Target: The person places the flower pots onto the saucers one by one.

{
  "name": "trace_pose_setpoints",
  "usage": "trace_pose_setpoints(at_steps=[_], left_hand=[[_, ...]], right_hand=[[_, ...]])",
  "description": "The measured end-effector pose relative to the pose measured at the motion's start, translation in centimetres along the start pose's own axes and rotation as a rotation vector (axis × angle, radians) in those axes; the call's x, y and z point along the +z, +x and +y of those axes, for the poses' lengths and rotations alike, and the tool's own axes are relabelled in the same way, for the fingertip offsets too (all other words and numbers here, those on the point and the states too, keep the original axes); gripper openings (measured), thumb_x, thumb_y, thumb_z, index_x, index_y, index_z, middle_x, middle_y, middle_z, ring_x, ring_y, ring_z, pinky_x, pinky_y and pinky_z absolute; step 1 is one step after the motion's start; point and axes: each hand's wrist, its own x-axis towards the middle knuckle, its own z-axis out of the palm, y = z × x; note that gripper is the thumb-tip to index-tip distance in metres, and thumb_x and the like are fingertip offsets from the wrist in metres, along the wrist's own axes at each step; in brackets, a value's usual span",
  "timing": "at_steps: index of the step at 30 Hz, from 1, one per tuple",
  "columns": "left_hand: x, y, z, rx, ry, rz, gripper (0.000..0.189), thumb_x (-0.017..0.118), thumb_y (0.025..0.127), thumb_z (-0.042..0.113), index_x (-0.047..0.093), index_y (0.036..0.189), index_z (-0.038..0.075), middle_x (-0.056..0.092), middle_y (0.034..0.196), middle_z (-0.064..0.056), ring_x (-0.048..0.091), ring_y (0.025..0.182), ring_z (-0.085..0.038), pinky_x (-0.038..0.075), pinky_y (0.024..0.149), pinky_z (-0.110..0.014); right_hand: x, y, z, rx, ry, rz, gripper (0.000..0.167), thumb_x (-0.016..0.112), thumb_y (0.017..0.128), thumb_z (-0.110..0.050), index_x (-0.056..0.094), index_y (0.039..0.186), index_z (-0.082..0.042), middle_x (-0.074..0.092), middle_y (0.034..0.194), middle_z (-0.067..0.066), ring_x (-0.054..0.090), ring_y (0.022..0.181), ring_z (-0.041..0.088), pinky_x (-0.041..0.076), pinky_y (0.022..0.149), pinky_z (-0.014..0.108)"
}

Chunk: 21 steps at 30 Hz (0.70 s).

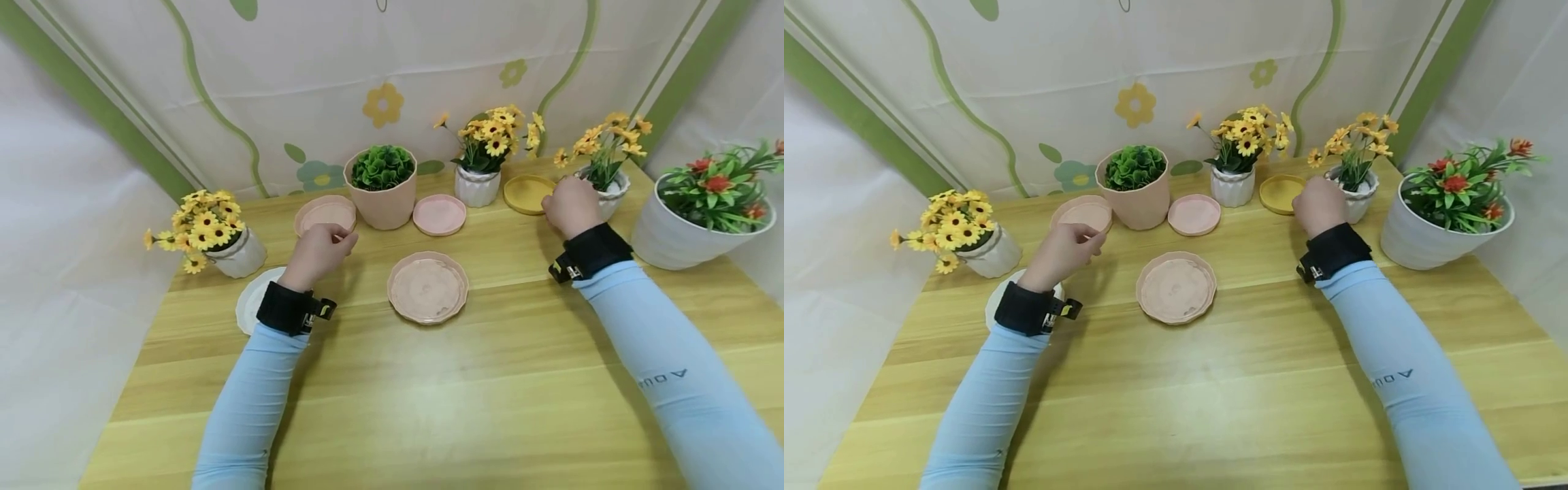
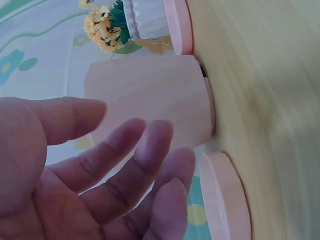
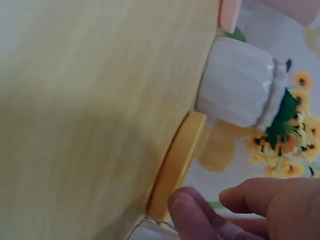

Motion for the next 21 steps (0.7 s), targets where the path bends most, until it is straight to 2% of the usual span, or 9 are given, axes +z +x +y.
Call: trace_pose_setpoints(at_steps=[2, 6, 9, 13, 16, 21], left_hand=[[0.0, -0.1, -0.2, -0.030, 0.013, -0.019, 0.031, 0.055, 0.102, 0.028, 0.074, 0.102, 0.003, 0.070, 0.081, -0.011, 0.050, 0.058, -0.019, 0.039, 0.057, -0.032], [0.1, -0.2, -0.3, -0.041, 0.021, -0.034, 0.032, 0.054, 0.102, 0.027, 0.074, 0.100, 0.003, 0.071, 0.081, -0.012, 0.048, 0.055, -0.017, 0.038, 0.056, -0.031], [0.1, -0.3, -0.3, -0.039, 0.017, -0.039, 0.031, 0.054, 0.102, 0.027, 0.074, 0.100, 0.003, 0.071, 0.081, -0.013, 0.048, 0.054, -0.017, 0.038, 0.056, -0.031], [0.1, -0.3, -0.1, -0.029, 0.009, -0.042, 0.029, 0.056, 0.101, 0.026, 0.074, 0.101, 0.003, 0.071, 0.081, -0.011, 0.048, 0.054, -0.018, 0.038, 0.056, -0.031], [-0.1, -0.3, 0.1, -0.016, 0.013, -0.047, 0.028, 0.056, 0.101, 0.025, 0.074, 0.102, 0.003, 0.070, 0.080, -0.008, 0.050, 0.057, -0.018, 0.039, 0.057, -0.031], [-0.4, -0.4, 0.2, -0.018, 0.022, -0.047, 0.027, 0.056, 0.101, 0.024, 0.073, 0.103, 0.004, 0.069, 0.080, -0.005, 0.053, 0.063, -0.020, 0.041, 0.061, -0.031]], right_hand=[[0.1, 0.4, -0.5, 0.020, -0.022, -0.037, 0.046, 0.050, 0.092, -0.008, 0.048, 0.046, -0.005, 0.052, 0.057, 0.018, 0.055, 0.064, 0.044, 0.047, 0.058, 0.053], [0.3, 1.0, -1.3, 0.062, -0.061, -0.105, 0.039, 0.050, 0.089, -0.008, 0.057, 0.053, 0.002, 0.058, 0.065, 0.026, 0.058, 0.064, 0.044, 0.050, 0.059, 0.053], [0.7, 1.6, -1.6, 0.095, -0.114, -0.137, 0.034, 0.049, 0.091, -0.011, 0.062, 0.074, 0.014, 0.060, 0.084, 0.036, 0.060, 0.075, 0.050, 0.051, 0.067, 0.056], [1.2, 2.1, -1.3, 0.123, -0.172, -0.179, 0.042, 0.049, 0.094, -0.017, 0.059, 0.100, 0.023, 0.055, 0.103, 0.042, 0.058, 0.087, 0.055, 0.051, 0.074, 0.060], [1.6, 2.3, -0.8, 0.140, -0.165, -0.183, 0.042, 0.050, 0.093, -0.017, 0.059, 0.102, 0.023, 0.055, 0.102, 0.042, 0.059, 0.085, 0.054, 0.052, 0.072, 0.059], [1.9, 2.8, -0.3, 0.186, -0.087, -0.172, 0.037, 0.052, 0.089, -0.013, 0.061, 0.098, 0.022, 0.060, 0.087, 0.036, 0.062, 0.074, 0.048, 0.053, 0.067, 0.057]])
